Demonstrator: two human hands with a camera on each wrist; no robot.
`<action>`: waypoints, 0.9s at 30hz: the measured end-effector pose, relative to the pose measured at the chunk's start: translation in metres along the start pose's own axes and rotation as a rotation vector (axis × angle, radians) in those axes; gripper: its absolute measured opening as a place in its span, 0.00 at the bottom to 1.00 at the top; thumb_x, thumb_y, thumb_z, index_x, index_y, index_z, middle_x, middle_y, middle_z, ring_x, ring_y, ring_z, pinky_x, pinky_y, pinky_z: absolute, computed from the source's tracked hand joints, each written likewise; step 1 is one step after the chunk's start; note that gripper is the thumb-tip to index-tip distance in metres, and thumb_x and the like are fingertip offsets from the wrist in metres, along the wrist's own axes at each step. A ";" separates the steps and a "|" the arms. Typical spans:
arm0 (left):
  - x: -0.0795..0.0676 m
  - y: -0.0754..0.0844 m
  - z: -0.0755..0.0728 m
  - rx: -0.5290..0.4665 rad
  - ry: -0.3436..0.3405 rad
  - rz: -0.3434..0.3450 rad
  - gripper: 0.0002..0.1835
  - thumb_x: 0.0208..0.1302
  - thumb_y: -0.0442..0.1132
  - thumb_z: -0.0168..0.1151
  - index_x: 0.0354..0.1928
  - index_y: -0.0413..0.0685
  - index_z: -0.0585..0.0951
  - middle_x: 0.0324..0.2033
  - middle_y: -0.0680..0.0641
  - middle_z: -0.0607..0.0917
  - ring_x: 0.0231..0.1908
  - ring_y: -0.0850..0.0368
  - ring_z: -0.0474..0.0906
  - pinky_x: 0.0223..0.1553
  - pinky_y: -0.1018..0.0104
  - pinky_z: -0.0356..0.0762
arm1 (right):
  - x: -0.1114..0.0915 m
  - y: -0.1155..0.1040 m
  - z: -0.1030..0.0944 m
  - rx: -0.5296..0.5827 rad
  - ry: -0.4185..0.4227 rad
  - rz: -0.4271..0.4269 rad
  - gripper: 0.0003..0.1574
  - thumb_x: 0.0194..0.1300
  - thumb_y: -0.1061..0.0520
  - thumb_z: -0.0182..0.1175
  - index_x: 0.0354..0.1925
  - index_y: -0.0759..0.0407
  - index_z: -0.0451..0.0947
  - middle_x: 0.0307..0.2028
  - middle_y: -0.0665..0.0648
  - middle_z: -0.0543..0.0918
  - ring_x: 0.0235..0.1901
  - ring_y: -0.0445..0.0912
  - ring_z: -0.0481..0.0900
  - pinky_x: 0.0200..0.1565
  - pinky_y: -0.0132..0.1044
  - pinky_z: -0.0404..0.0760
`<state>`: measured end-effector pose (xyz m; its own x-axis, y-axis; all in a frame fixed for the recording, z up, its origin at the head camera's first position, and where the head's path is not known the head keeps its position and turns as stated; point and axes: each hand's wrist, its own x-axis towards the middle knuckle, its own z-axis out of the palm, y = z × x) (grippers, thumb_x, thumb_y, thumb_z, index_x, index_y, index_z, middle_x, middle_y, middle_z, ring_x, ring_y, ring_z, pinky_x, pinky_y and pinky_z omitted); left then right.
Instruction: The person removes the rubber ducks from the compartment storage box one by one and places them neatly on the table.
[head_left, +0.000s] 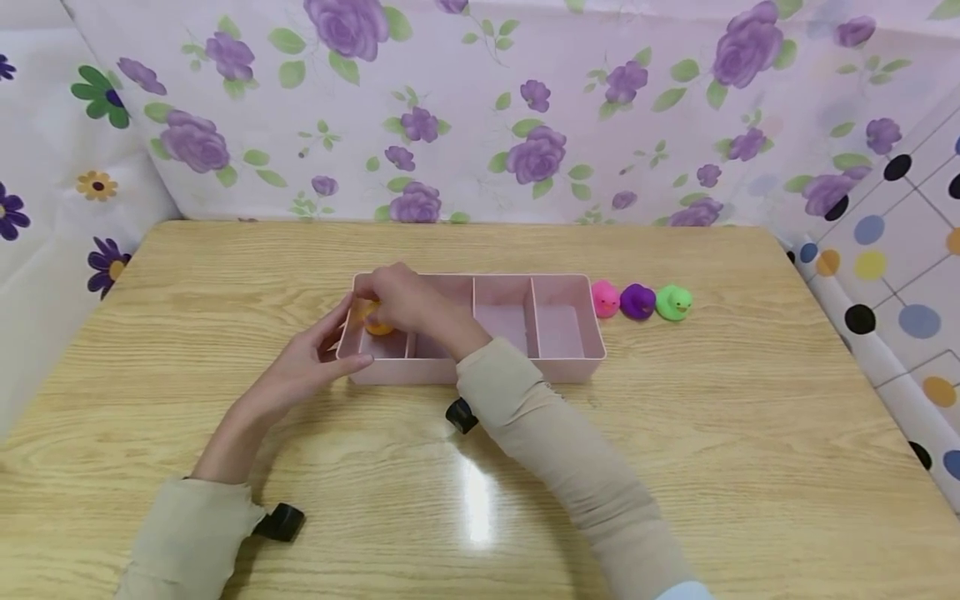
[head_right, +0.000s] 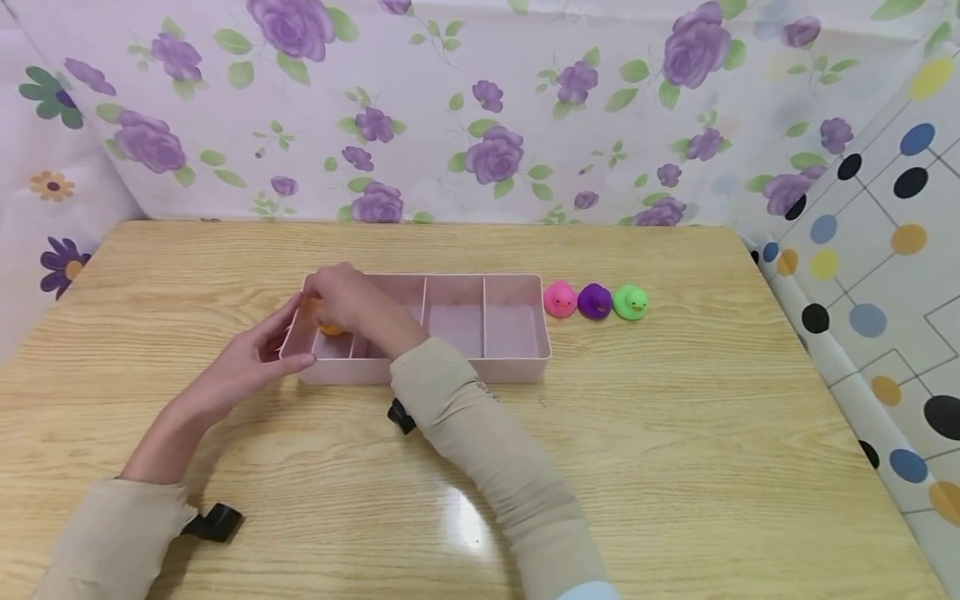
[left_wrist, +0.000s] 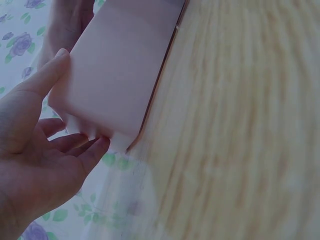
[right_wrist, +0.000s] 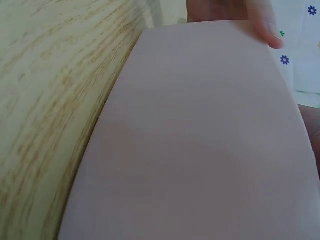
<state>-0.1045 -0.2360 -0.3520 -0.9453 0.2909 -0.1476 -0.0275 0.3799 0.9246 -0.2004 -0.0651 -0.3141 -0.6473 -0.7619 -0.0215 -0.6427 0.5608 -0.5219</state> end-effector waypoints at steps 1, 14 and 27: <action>0.000 0.000 0.000 0.000 -0.001 0.001 0.46 0.65 0.46 0.64 0.76 0.65 0.45 0.74 0.53 0.45 0.72 0.48 0.46 0.67 0.50 0.53 | 0.000 0.000 0.001 -0.007 -0.003 0.002 0.08 0.60 0.65 0.66 0.39 0.60 0.81 0.28 0.52 0.79 0.30 0.44 0.72 0.31 0.28 0.70; 0.002 0.000 0.001 0.004 -0.006 0.006 0.46 0.66 0.46 0.64 0.76 0.64 0.45 0.75 0.53 0.45 0.72 0.47 0.46 0.67 0.49 0.55 | -0.001 0.000 0.006 -0.039 0.030 0.021 0.10 0.58 0.69 0.66 0.39 0.61 0.81 0.33 0.55 0.82 0.31 0.44 0.74 0.30 0.28 0.73; 0.001 -0.001 0.001 -0.008 -0.006 0.006 0.46 0.66 0.45 0.63 0.76 0.64 0.44 0.74 0.50 0.45 0.72 0.47 0.46 0.67 0.48 0.54 | -0.002 0.004 0.003 0.002 0.050 -0.056 0.04 0.62 0.64 0.64 0.37 0.58 0.84 0.30 0.50 0.80 0.33 0.44 0.73 0.35 0.28 0.70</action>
<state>-0.1049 -0.2357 -0.3532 -0.9434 0.2986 -0.1444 -0.0245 0.3715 0.9281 -0.2002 -0.0625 -0.3188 -0.6300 -0.7750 0.0505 -0.6780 0.5171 -0.5224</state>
